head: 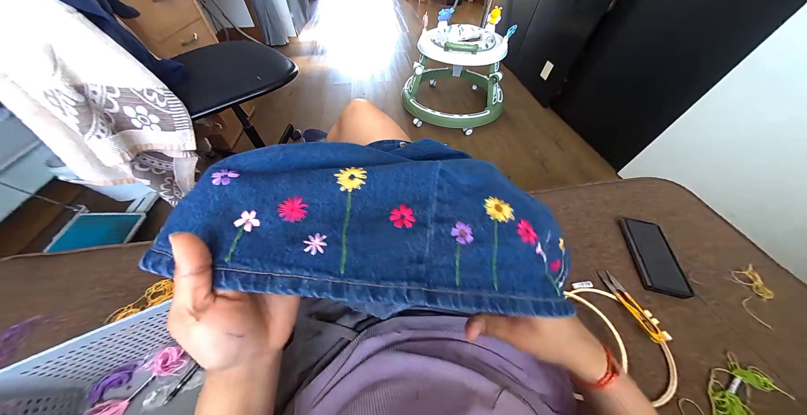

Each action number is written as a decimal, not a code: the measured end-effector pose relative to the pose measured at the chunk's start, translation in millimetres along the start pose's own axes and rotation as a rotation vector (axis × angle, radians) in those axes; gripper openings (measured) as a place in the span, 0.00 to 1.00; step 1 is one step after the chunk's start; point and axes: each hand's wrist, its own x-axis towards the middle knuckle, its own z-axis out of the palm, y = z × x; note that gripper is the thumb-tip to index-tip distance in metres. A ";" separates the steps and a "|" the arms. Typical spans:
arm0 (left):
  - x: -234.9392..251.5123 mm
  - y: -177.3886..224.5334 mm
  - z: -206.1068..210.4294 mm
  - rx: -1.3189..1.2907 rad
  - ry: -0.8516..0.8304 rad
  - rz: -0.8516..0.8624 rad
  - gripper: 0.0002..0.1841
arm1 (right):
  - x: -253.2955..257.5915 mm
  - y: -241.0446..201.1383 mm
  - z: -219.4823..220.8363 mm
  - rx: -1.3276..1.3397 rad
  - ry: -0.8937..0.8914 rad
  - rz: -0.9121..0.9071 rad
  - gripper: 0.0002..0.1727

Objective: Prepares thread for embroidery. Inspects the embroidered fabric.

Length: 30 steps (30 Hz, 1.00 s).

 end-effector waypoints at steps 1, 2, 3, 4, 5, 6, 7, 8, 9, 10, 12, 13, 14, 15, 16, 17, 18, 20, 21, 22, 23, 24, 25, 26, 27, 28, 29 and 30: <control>4.3 1.3 -6.4 -0.026 -0.003 -0.004 0.31 | 0.0 6.8 -14.3 0.094 -0.010 0.019 0.23; 9.1 2.2 -13.8 -0.062 -0.007 -0.005 0.30 | -0.9 13.6 -28.5 0.225 -0.003 0.045 0.23; 13.5 2.5 -21.1 -0.099 -0.009 0.005 0.29 | -2.1 21.0 -41.0 0.389 0.026 0.053 0.25; 16.7 2.7 -28.0 -0.134 -0.020 0.017 0.28 | -2.1 29.5 -49.7 0.559 0.091 0.026 0.27; 18.0 2.9 -33.4 -0.162 -0.036 0.024 0.27 | 2.1 35.5 -55.3 0.726 0.169 -0.018 0.30; 18.3 2.3 -36.5 -0.186 -0.049 0.024 0.26 | 11.4 34.7 -60.2 0.911 0.249 -0.042 0.35; 18.0 0.6 -36.8 -0.211 -0.057 0.017 0.26 | 20.6 30.5 -65.6 1.097 0.336 -0.036 0.39; 17.3 -1.8 -34.8 -0.233 -0.052 0.005 0.26 | 28.4 26.3 -70.2 1.237 0.414 0.002 0.40; 16.8 -4.1 -31.8 -0.254 -0.039 -0.003 0.28 | 34.4 25.2 -73.4 1.316 0.468 0.051 0.40; 17.7 -6.1 -30.3 -0.273 -0.032 -0.003 0.29 | 40.9 26.1 -75.0 1.346 0.501 0.090 0.38; 24.5 -7.6 -30.7 -0.307 -0.028 0.005 0.29 | 60.0 30.5 -77.4 1.396 0.540 0.082 0.35; 28.9 -6.8 -30.1 -0.314 -0.030 0.017 0.29 | 70.7 32.5 -79.8 1.424 0.541 0.043 0.35; 33.4 -5.5 -29.4 -0.312 -0.048 0.039 0.27 | 81.5 33.7 -82.6 1.449 0.529 -0.012 0.36; 37.5 -4.2 -28.8 -0.301 -0.069 0.075 0.26 | 91.7 34.6 -85.3 1.478 0.502 -0.078 0.37; 40.2 -2.7 -27.4 -0.282 -0.063 0.112 0.27 | 99.8 35.4 -87.3 1.496 0.470 -0.139 0.38; 41.1 -2.1 -26.2 -0.268 -0.051 0.139 0.29 | 104.9 36.8 -88.3 1.485 0.448 -0.177 0.39; 40.4 -2.9 -26.7 -0.261 -0.039 0.152 0.29 | 106.3 39.4 -87.7 1.463 0.441 -0.188 0.39; 35.6 -9.7 -32.2 -0.284 -0.014 0.146 0.27 | 99.5 48.4 -81.7 1.428 0.454 -0.126 0.38; 31.2 -14.4 -36.0 -0.293 0.008 0.135 0.27 | 92.2 53.6 -77.1 1.405 0.474 -0.058 0.37; 25.6 -18.9 -40.0 -0.295 0.037 0.119 0.27 | 83.7 59.1 -71.7 1.399 0.505 0.011 0.37; 19.3 -23.0 -44.1 -0.291 0.069 0.105 0.28 | 75.2 63.8 -66.5 1.396 0.542 0.068 0.37; 12.8 -26.6 -47.7 -0.294 0.108 0.093 0.29 | 67.4 67.0 -62.0 1.394 0.575 0.107 0.37; 6.4 -29.3 -50.5 -0.297 0.152 0.077 0.30 | 60.4 69.0 -58.9 1.398 0.605 0.136 0.37; 0.5 -30.8 -52.3 -0.304 0.192 0.059 0.30 | 54.7 70.5 -56.9 1.412 0.626 0.148 0.38; -4.2 -31.7 -53.8 -0.312 0.221 0.042 0.30 | 50.5 72.0 -56.1 1.426 0.636 0.149 0.38; -7.6 -32.3 -54.6 -0.317 0.245 0.030 0.30 | 48.0 72.7 -56.2 1.430 0.636 0.143 0.39; -10.4 -32.9 -55.5 -0.323 0.258 0.024 0.30 | 46.0 73.3 -57.2 1.435 0.628 0.135 0.40; -12.9 -32.8 -55.5 -0.333 0.268 0.013 0.30 | 44.7 72.7 -58.6 1.444 0.624 0.133 0.43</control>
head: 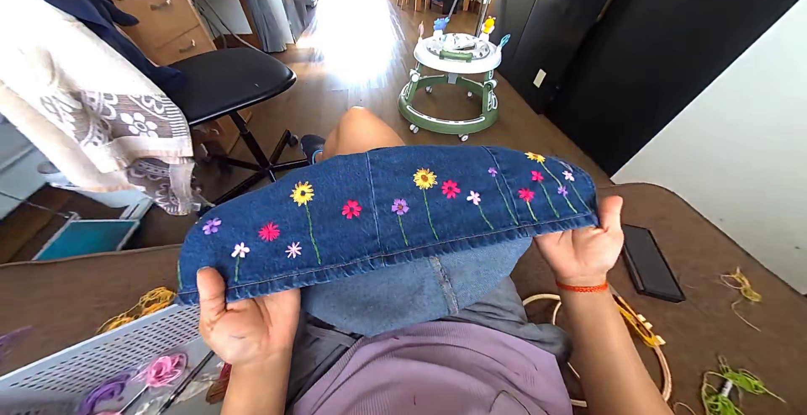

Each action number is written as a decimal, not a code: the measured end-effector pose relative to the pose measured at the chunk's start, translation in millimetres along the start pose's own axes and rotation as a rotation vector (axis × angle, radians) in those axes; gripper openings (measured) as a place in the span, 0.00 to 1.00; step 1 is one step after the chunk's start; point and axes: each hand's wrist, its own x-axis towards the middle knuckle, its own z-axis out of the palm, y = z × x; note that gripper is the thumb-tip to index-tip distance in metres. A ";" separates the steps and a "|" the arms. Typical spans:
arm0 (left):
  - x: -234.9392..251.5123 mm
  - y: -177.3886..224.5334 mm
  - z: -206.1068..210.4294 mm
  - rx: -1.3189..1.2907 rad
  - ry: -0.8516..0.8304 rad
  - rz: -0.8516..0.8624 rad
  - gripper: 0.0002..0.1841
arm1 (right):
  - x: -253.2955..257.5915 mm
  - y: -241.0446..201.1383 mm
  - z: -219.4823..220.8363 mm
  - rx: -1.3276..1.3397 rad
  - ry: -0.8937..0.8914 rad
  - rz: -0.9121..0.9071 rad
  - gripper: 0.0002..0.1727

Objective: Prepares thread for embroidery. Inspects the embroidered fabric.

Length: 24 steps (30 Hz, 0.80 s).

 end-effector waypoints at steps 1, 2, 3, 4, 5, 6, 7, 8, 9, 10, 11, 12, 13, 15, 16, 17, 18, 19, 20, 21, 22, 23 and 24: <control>-2.2 0.8 0.0 -0.012 0.011 -0.017 0.31 | -1.6 -2.2 0.5 0.020 -0.004 0.009 0.45; -4.2 1.5 0.6 -0.027 0.025 -0.034 0.31 | -4.4 -3.8 2.4 0.035 -0.004 0.015 0.46; -5.9 2.2 0.9 -0.049 0.031 -0.053 0.30 | -8.8 -4.1 4.6 0.038 -0.014 0.019 0.46; -7.2 2.7 0.9 -0.066 0.033 -0.069 0.30 | -13.5 -2.5 7.4 0.047 -0.005 0.009 0.43; -8.3 3.1 0.7 -0.087 0.025 -0.090 0.29 | -18.9 0.6 10.4 0.054 0.017 -0.004 0.39; -9.7 3.0 2.0 -0.102 0.021 -0.109 0.28 | -25.5 4.6 14.3 0.053 0.037 -0.013 0.33; -10.6 2.7 4.3 -0.103 0.023 -0.124 0.28 | -32.6 8.9 19.2 0.038 0.055 -0.013 0.29; -11.1 2.4 5.8 -0.104 0.020 -0.140 0.28 | -39.3 12.4 23.4 0.020 0.047 0.000 0.25; -11.3 2.0 7.0 -0.102 0.015 -0.155 0.28 | -44.6 14.9 27.5 -0.003 0.030 0.025 0.22; -11.3 1.7 7.7 -0.104 0.008 -0.170 0.28 | -47.7 16.2 32.5 -0.034 0.021 0.060 0.21; -11.4 1.4 8.2 -0.105 0.003 -0.184 0.27 | -48.5 16.0 38.4 -0.094 0.035 0.110 0.21; -11.7 1.2 8.8 -0.111 0.006 -0.192 0.27 | -46.9 14.2 44.7 -0.167 0.061 0.164 0.24; -12.2 1.2 9.2 -0.110 0.016 -0.193 0.27 | -43.3 11.2 51.5 -0.230 0.091 0.212 0.28; -12.5 1.3 11.5 -0.107 0.032 -0.191 0.27 | -32.1 2.1 60.1 -0.265 0.098 0.242 0.33; -13.0 1.2 13.5 -0.104 0.033 -0.194 0.26 | -25.2 -3.8 63.2 -0.273 0.098 0.208 0.34; -14.3 0.5 15.1 -0.106 0.023 -0.204 0.23 | -17.3 -11.7 64.9 -0.293 0.113 0.144 0.35; -16.6 -1.2 16.3 -0.114 0.008 -0.221 0.20 | -8.3 -22.0 63.8 -0.312 0.139 0.064 0.34; -20.4 -3.8 17.2 -0.124 -0.008 -0.248 0.17 | 1.8 -34.4 58.9 -0.314 0.169 -0.030 0.33; -26.5 -7.2 18.4 -0.142 -0.017 -0.289 0.15 | 11.5 -47.8 50.3 -0.304 0.184 -0.118 0.32; -34.8 -11.7 20.2 -0.163 -0.004 -0.339 0.14 | 20.1 -59.8 40.5 -0.269 0.209 -0.191 0.32; -44.0 -16.7 21.9 -0.188 0.027 -0.394 0.14 | 27.1 -69.3 29.9 -0.236 0.248 -0.236 0.31; -52.7 -21.5 22.8 -0.213 0.061 -0.439 0.15 | 31.2 -75.8 18.5 -0.210 0.290 -0.248 0.28; -59.7 -24.9 22.6 -0.234 0.095 -0.466 0.16 | 32.1 -78.3 9.2 -0.220 0.364 -0.228 0.26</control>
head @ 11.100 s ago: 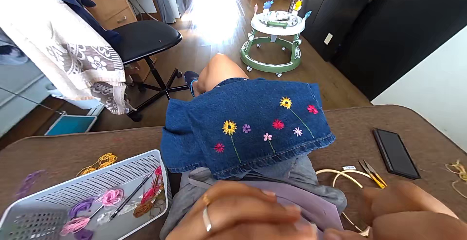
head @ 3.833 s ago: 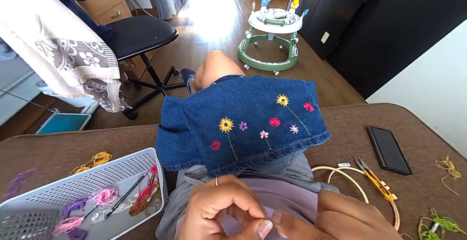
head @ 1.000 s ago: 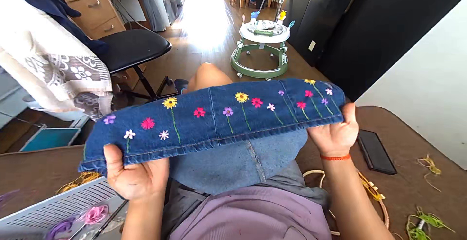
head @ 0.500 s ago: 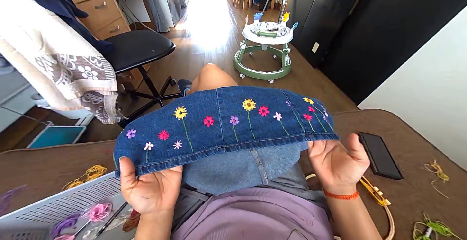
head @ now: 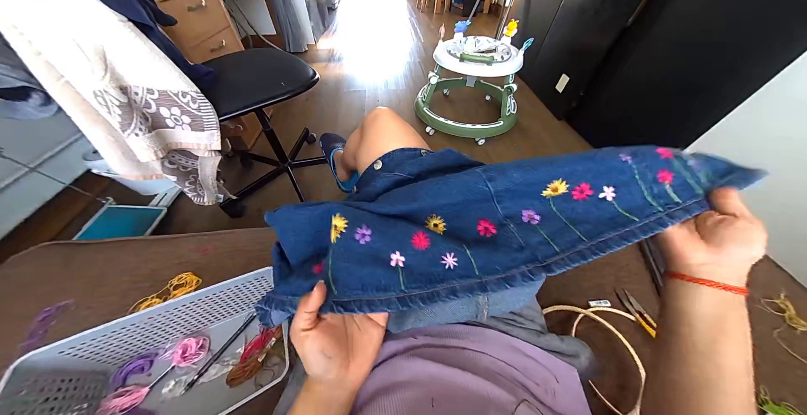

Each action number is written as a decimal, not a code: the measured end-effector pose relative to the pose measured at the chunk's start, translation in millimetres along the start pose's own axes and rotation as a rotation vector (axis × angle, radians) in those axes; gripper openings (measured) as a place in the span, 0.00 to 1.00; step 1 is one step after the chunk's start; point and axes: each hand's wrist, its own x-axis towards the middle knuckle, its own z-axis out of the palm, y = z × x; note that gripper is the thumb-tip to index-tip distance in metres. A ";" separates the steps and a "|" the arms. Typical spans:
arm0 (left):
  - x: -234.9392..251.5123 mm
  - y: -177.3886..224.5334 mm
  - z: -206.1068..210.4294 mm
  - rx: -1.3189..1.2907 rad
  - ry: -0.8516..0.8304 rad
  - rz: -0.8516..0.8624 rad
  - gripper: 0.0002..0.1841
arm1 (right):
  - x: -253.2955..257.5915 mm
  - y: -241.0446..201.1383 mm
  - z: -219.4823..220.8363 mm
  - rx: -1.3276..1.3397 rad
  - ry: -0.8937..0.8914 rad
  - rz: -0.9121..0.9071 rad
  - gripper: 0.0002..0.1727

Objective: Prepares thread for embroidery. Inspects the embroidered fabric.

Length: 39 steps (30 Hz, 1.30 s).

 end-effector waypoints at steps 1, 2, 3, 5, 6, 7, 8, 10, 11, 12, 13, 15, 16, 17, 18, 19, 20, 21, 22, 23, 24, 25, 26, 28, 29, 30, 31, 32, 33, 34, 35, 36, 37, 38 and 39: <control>-2.8 -2.5 -2.1 -0.015 0.020 -0.001 0.16 | 0.3 3.4 -6.3 -0.061 0.083 0.043 0.24; -3.8 -0.8 -4.2 -0.011 0.027 0.016 0.17 | -3.2 9.8 -10.5 -0.140 0.154 0.110 0.25; -4.3 3.7 -6.1 0.011 0.032 0.046 0.19 | -11.6 17.8 -14.1 -0.213 0.180 0.192 0.29; -5.8 15.8 -9.8 0.079 0.045 0.113 0.21 | -36.7 38.1 -18.4 -0.279 0.168 0.342 0.32; -7.2 21.5 -10.3 0.100 0.049 0.139 0.23 | -49.3 49.4 -18.4 -0.273 0.168 0.404 0.32; -8.1 26.9 -9.8 0.107 0.042 0.152 0.23 | -59.3 60.3 -17.8 -0.228 0.169 0.451 0.32; -7.6 31.5 -7.7 0.106 0.034 0.156 0.23 | -65.5 69.7 -16.9 -0.165 0.160 0.471 0.31; -2.7 38.5 -0.1 0.125 0.016 0.159 0.24 | -66.0 78.7 -12.5 -0.060 0.116 0.435 0.31; 1.3 41.5 5.4 0.153 -0.008 0.159 0.24 | -61.1 78.5 -7.3 -0.059 0.085 0.395 0.31; 5.9 44.8 11.9 0.187 -0.043 0.159 0.24 | -54.1 76.6 1.1 -0.089 0.058 0.353 0.31; 11.6 48.5 19.7 0.233 -0.085 0.157 0.24 | -46.9 73.1 12.8 -0.127 0.034 0.310 0.29; 27.5 59.3 36.5 0.309 -0.186 0.155 0.23 | -31.2 60.7 39.2 -0.111 -0.060 0.262 0.28; 37.4 65.4 45.8 0.337 -0.241 0.161 0.24 | -22.4 52.5 51.3 -0.038 -0.144 0.235 0.30; 46.8 70.0 55.5 0.362 -0.308 0.174 0.25 | -13.5 42.8 63.2 0.029 -0.233 0.191 0.31; 54.0 71.4 65.3 0.382 -0.374 0.199 0.27 | -5.1 32.6 74.1 0.103 -0.349 0.128 0.34; 58.7 69.5 73.2 0.379 -0.431 0.230 0.27 | 3.5 23.1 84.4 0.185 -0.469 0.056 0.37; 61.0 64.2 78.8 0.355 -0.472 0.255 0.26 | 12.3 14.5 92.0 0.241 -0.562 -0.024 0.38; 61.5 55.7 81.1 0.327 -0.487 0.268 0.24 | 20.5 7.3 96.5 0.276 -0.619 -0.100 0.37; 60.7 45.2 78.0 0.312 -0.480 0.265 0.21 | 26.9 2.0 97.2 0.296 -0.642 -0.159 0.36; 59.1 34.0 69.3 0.301 -0.454 0.245 0.18 | 33.3 0.2 92.5 0.310 -0.639 -0.192 0.36; 57.6 23.6 55.5 0.299 -0.425 0.209 0.17 | 40.1 2.8 82.5 0.315 -0.611 -0.198 0.37; 55.8 13.9 39.1 0.309 -0.387 0.169 0.16 | 47.9 9.9 66.0 0.288 -0.572 -0.200 0.34; 53.4 4.9 22.5 0.317 -0.343 0.132 0.15 | 54.7 19.7 47.1 0.253 -0.488 -0.192 0.30; 42.4 -9.1 -4.6 0.301 -0.222 0.071 0.13 | 58.7 41.3 14.0 0.133 -0.193 -0.137 0.27; 35.0 -12.7 -13.5 0.277 -0.160 0.051 0.12 | 57.4 50.5 1.3 0.045 -0.034 -0.095 0.25; 29.0 -13.3 -19.4 0.244 -0.119 0.043 0.12 | 56.8 58.2 -10.6 -0.022 0.090 -0.037 0.24; 25.0 -11.3 -22.4 0.208 -0.097 0.044 0.12 | 56.8 64.0 -19.2 -0.081 0.184 0.041 0.25; 22.4 -7.6 -23.0 0.177 -0.086 0.054 0.13 | 55.6 67.9 -24.3 -0.137 0.241 0.131 0.25; 20.3 -3.1 -22.2 0.155 -0.072 0.070 0.13 | 51.8 71.2 -27.1 -0.183 0.264 0.218 0.26; 18.2 1.3 -21.0 0.139 -0.059 0.082 0.13 | 45.3 73.9 -27.7 -0.202 0.281 0.289 0.27; 16.5 4.2 -18.8 0.126 -0.039 0.088 0.13 | 37.4 75.3 -26.6 -0.220 0.303 0.339 0.27; 14.9 5.4 -15.5 0.124 -0.013 0.088 0.14 | 28.1 74.6 -24.7 -0.245 0.318 0.379 0.28; 12.9 5.3 -12.0 0.144 0.022 0.083 0.15 | 16.9 71.6 -23.1 -0.255 0.319 0.417 0.31; 10.7 4.7 -9.2 0.165 0.058 0.072 0.17 | 6.2 68.1 -22.0 -0.253 0.318 0.442 0.33; 9.3 4.0 -6.5 0.190 0.096 0.066 0.19 | -3.4 64.6 -20.3 -0.252 0.319 0.445 0.34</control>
